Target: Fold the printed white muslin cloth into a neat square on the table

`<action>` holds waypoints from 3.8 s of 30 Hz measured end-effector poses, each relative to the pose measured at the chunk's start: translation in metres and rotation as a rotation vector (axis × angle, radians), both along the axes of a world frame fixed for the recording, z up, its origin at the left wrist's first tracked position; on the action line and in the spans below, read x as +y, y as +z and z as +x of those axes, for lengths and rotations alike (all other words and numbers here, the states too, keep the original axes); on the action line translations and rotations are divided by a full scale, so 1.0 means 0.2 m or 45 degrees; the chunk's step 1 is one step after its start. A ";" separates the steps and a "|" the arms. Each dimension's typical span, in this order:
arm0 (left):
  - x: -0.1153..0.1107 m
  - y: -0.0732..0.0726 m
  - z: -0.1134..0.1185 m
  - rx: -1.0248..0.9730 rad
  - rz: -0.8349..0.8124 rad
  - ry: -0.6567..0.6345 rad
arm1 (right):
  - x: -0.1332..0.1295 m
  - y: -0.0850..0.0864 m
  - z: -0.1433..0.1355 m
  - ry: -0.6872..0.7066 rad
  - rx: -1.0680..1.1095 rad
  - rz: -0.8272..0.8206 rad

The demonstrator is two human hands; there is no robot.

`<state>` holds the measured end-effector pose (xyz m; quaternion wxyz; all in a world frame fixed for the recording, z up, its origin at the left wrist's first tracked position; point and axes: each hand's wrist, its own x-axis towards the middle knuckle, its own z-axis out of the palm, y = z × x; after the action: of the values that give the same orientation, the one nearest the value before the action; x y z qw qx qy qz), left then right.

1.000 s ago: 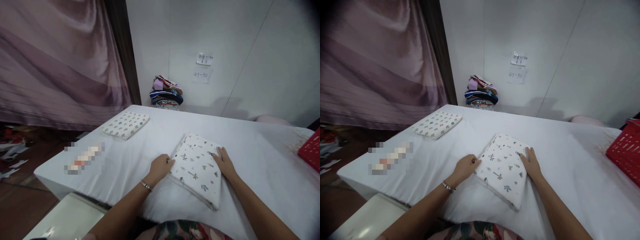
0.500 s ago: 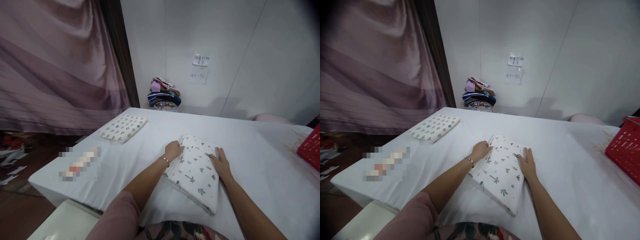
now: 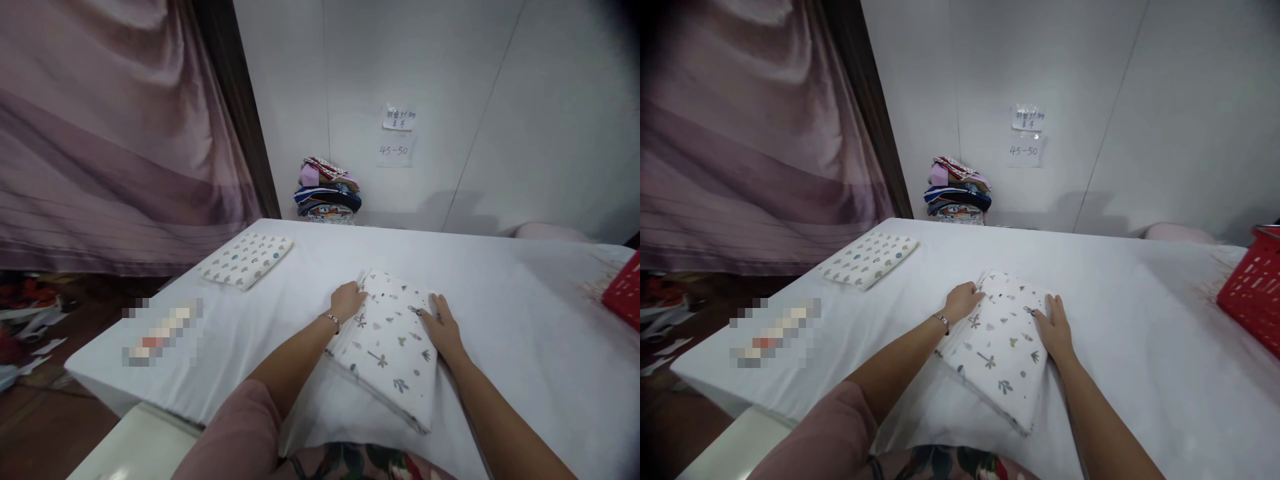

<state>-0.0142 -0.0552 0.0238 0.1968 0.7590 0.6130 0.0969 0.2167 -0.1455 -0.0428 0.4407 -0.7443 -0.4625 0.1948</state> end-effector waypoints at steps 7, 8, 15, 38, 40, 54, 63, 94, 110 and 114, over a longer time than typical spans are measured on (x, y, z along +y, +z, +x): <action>0.00 -0.04 -0.02 0.056 0.022 0.002 | 0.00 0.00 0.01 -0.010 0.021 0.015; 0.00 -0.03 -0.01 0.051 0.019 -0.004 | 0.00 0.00 0.00 -0.008 0.023 0.015; 0.08 0.00 0.05 0.034 0.012 0.002 | 0.00 -0.01 0.00 -0.009 -0.006 0.012; 0.17 -0.05 0.15 -0.042 0.217 0.010 | 0.00 0.02 0.01 -0.004 0.204 0.065; 0.17 -0.06 0.13 -0.050 0.145 0.080 | -0.01 0.01 0.01 -0.009 0.232 0.067; 0.19 -0.03 0.15 -0.032 0.043 0.108 | -0.01 0.04 -0.01 0.012 0.191 0.061; 0.25 -0.05 0.22 -0.093 0.079 0.140 | 0.00 0.02 0.00 0.034 0.142 0.080; 0.30 -0.11 0.12 -0.079 -0.115 0.189 | 0.29 0.22 0.08 0.081 0.263 0.182; 0.01 -0.12 -0.07 -0.569 -0.307 0.175 | -0.17 0.06 0.09 0.106 0.449 0.028; -0.10 -0.14 -0.12 -0.609 -0.279 0.134 | -0.31 0.07 0.05 0.070 0.549 0.027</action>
<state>-0.0387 -0.0755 -0.0036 0.4116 0.6558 0.5945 0.2168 0.2274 -0.2069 -0.0297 0.5318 -0.6679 -0.3797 0.3563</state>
